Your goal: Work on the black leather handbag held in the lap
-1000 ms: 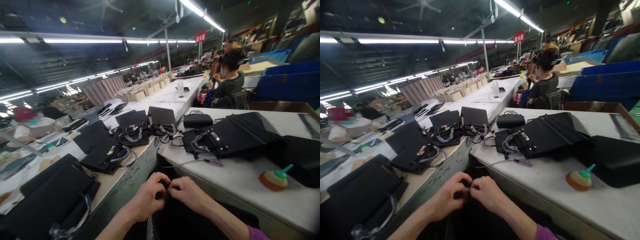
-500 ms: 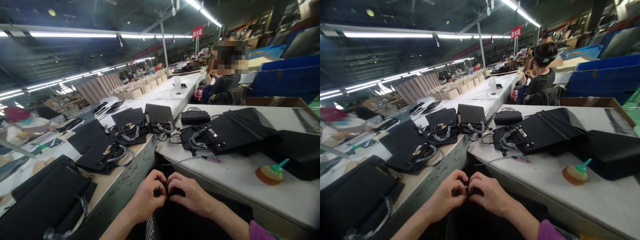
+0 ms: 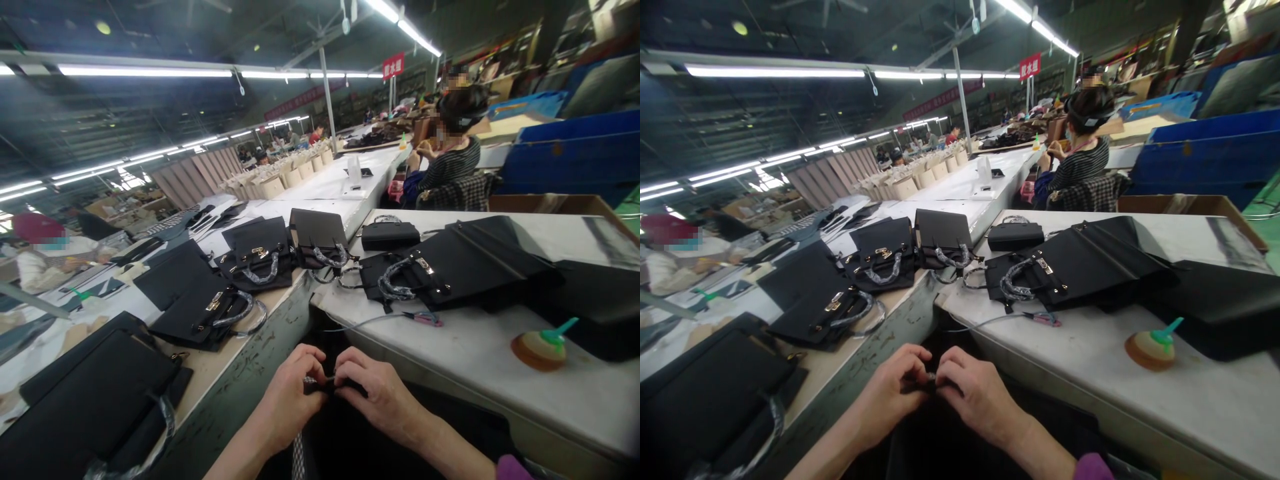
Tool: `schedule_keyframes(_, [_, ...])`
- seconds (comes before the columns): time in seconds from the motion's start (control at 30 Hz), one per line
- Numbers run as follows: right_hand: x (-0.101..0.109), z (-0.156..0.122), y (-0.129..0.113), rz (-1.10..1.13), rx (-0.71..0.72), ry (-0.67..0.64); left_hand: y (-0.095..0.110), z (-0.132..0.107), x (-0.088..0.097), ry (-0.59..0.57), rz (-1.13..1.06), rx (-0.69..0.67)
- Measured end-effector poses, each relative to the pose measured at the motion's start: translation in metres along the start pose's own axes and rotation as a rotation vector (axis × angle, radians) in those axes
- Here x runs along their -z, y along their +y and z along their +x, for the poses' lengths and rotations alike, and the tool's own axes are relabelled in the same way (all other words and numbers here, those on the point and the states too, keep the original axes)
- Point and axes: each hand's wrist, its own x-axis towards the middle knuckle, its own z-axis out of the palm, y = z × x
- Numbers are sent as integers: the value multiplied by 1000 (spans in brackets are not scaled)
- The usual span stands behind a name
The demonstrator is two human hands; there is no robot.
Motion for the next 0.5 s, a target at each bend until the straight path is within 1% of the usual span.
schedule_keyframes(0.2, [-3, 0, -5, -23, -22, 29, 7, -2, 3, 2, 26, 3])
schedule_keyframes(0.37, [-10, 2, -10, -80, 31, 75, 8, -3, 3, 16, 49, -5])
schedule_keyframes(0.5, [-15, 7, -10, -105, 69, 103, 7, -5, 3, 25, 26, -17])
